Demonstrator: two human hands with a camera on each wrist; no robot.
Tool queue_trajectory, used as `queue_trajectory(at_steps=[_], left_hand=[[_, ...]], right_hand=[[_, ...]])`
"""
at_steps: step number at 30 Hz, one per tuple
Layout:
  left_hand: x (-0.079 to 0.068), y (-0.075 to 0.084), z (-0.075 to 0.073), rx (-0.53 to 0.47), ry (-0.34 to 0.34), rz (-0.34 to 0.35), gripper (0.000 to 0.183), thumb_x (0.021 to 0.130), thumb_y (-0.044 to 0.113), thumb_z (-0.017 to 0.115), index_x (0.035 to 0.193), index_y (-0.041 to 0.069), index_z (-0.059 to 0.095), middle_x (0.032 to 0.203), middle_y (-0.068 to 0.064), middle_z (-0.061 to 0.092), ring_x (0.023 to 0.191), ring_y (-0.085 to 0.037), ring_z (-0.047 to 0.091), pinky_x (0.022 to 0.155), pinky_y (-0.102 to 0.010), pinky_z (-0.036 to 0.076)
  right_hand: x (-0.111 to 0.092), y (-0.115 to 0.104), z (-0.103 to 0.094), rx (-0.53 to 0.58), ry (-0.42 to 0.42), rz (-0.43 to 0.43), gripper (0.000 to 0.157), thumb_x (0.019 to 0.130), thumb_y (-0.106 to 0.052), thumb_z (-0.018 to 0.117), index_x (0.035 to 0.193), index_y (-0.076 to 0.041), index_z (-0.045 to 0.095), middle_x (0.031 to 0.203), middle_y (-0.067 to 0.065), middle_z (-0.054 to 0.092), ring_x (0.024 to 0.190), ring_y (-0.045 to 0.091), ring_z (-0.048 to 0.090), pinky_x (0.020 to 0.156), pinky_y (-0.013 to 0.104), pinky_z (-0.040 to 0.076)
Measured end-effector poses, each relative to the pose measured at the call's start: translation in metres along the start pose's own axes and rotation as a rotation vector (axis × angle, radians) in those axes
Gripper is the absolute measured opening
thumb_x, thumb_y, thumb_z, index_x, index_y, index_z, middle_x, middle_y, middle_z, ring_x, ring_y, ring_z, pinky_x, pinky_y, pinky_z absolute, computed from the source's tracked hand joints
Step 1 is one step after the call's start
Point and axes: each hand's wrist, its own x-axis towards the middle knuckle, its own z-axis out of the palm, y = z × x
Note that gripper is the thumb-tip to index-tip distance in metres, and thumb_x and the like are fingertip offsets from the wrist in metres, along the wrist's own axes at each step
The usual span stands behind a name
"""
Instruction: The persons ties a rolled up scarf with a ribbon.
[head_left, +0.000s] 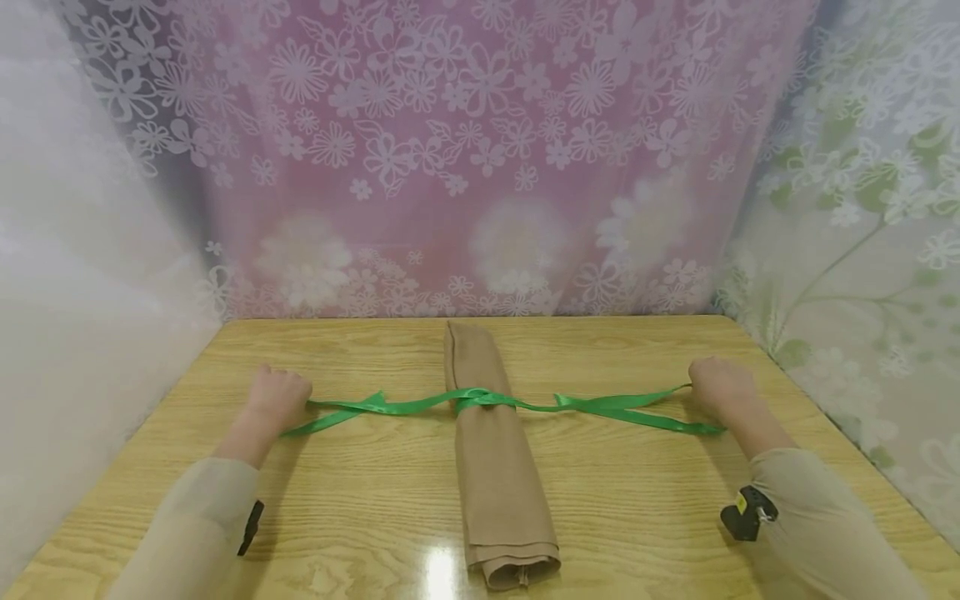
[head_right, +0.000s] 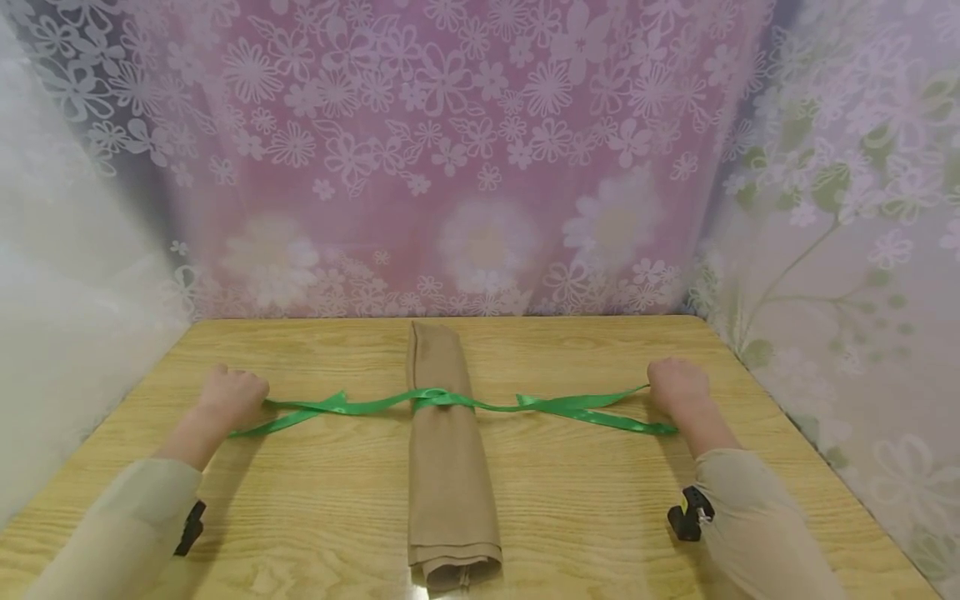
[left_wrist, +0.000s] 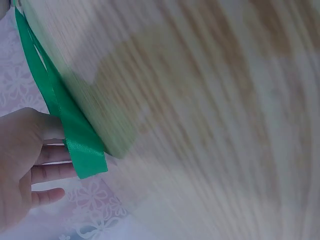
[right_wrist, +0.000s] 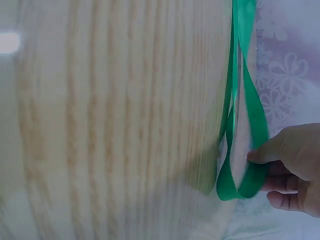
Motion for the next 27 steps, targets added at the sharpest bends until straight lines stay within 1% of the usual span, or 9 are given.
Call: queue_trajectory(at_steps=[3,7,12,14,15,18,21,24,27], left_hand=[[0.0,0.003,-0.004,-0.023,-0.002,-0.016,0.022,0.082,0.028,0.067,0.08,0.006,0.067,0.079,-0.009,0.064,0.075,-0.028,0.057,0.076,-0.05,0.043],[0.001,0.009,-0.012,-0.06,0.03,-0.019,0.019,0.083,0.024,0.06,0.078,0.006,0.065,0.077,-0.006,0.058,0.076,-0.026,0.051,0.078,-0.049,0.042],[0.006,0.025,-0.025,-0.1,0.156,0.019,0.027,0.085,0.024,0.055,0.094,0.002,0.068,0.089,-0.011,0.063,0.091,-0.032,0.056,0.087,-0.053,0.04],[0.009,0.035,-0.029,-0.115,0.213,0.047,0.031,0.085,0.026,0.057,0.099,0.001,0.069,0.095,-0.013,0.065,0.096,-0.034,0.057,0.09,-0.053,0.039],[0.011,0.041,-0.031,-0.116,0.249,0.067,0.03,0.085,0.028,0.059,0.096,0.002,0.07,0.092,-0.012,0.067,0.092,-0.032,0.059,0.088,-0.052,0.041],[0.015,0.061,-0.035,-0.109,0.33,0.138,0.028,0.086,0.03,0.063,0.072,0.007,0.067,0.068,-0.005,0.063,0.07,-0.023,0.06,0.077,-0.043,0.047],[0.019,0.08,-0.038,-0.096,0.375,0.206,0.036,0.086,0.031,0.064,0.055,0.013,0.055,0.05,0.004,0.049,0.052,-0.014,0.049,0.064,-0.035,0.044],[0.021,0.096,-0.042,-0.1,0.388,0.255,0.034,0.084,0.032,0.066,0.057,0.013,0.057,0.05,0.006,0.048,0.05,-0.011,0.042,0.059,-0.029,0.039],[0.025,0.107,-0.044,-0.088,0.411,0.282,0.028,0.081,0.034,0.069,0.066,0.011,0.066,0.058,0.004,0.058,0.052,-0.011,0.045,0.057,-0.026,0.037]], right_hand=[[-0.001,-0.001,-0.002,-0.007,-0.037,-0.001,0.01,0.084,-0.004,0.054,0.074,-0.003,0.057,0.075,0.014,0.058,0.066,0.025,0.055,0.051,0.046,0.046],[-0.003,-0.004,-0.004,-0.026,-0.031,-0.036,0.012,0.083,-0.012,0.06,0.08,-0.001,0.06,0.083,0.019,0.06,0.073,0.03,0.059,0.055,0.048,0.048],[-0.008,-0.012,-0.006,-0.039,0.046,-0.099,0.031,0.084,-0.024,0.063,0.097,0.004,0.061,0.094,0.022,0.057,0.088,0.042,0.055,0.069,0.056,0.047],[-0.009,-0.017,-0.007,-0.049,0.082,-0.135,0.034,0.085,-0.024,0.063,0.101,0.006,0.061,0.093,0.021,0.057,0.088,0.042,0.055,0.072,0.054,0.047],[-0.009,-0.02,-0.008,-0.054,0.101,-0.152,0.033,0.085,-0.024,0.063,0.1,0.006,0.061,0.091,0.02,0.057,0.086,0.04,0.055,0.072,0.053,0.047],[-0.01,-0.032,-0.009,-0.057,0.154,-0.212,0.032,0.086,-0.022,0.064,0.102,0.006,0.062,0.09,0.019,0.059,0.083,0.037,0.057,0.072,0.049,0.048],[-0.01,-0.048,-0.01,-0.033,0.185,-0.26,0.032,0.085,-0.022,0.066,0.104,0.004,0.063,0.092,0.017,0.06,0.081,0.034,0.059,0.069,0.046,0.05],[-0.011,-0.064,-0.011,0.006,0.209,-0.319,0.03,0.083,-0.022,0.068,0.103,0.001,0.065,0.091,0.014,0.061,0.074,0.026,0.059,0.06,0.038,0.05],[-0.011,-0.08,-0.011,0.045,0.237,-0.387,0.027,0.081,-0.021,0.071,0.1,-0.002,0.067,0.088,0.009,0.061,0.065,0.016,0.056,0.051,0.028,0.045]])
